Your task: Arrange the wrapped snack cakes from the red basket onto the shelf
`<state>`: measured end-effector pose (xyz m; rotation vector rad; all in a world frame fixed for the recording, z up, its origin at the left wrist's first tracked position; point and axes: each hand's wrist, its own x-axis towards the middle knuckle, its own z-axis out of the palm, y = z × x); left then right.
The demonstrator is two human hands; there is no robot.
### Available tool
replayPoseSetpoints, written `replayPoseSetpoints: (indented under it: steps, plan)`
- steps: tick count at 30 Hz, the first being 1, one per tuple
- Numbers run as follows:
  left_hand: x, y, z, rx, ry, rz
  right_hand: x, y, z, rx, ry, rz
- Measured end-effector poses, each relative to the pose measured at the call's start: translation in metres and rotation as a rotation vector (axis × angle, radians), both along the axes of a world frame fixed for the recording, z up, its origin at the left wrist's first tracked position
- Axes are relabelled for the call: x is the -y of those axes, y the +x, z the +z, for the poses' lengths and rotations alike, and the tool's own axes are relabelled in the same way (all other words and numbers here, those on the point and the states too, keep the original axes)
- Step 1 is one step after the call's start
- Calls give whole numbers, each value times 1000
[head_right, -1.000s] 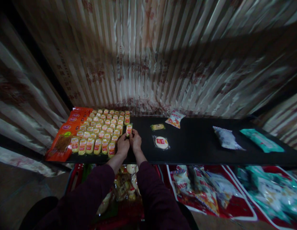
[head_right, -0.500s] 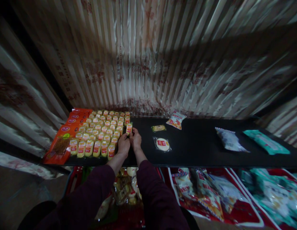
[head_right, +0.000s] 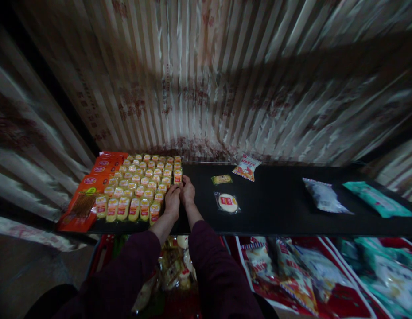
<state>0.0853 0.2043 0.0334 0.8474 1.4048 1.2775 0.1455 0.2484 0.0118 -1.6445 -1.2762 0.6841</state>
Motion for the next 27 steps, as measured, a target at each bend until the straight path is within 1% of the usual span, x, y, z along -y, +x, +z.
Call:
replayPoseSetpoints:
  steps: [5, 10, 18, 27]
  plan:
    - [1, 4, 3, 70, 2, 29, -3, 0, -1, -13, 8, 4]
    - [0, 4, -2, 33, 19, 30, -5, -1, -2, 4, 13, -24]
    - [0, 4, -8, -23, 29, 28, -6, 0, -5, 9, 48, 9]
    - [-3, 4, -11, 19, 37, 10, -13, 4, -11, 89, 68, 14]
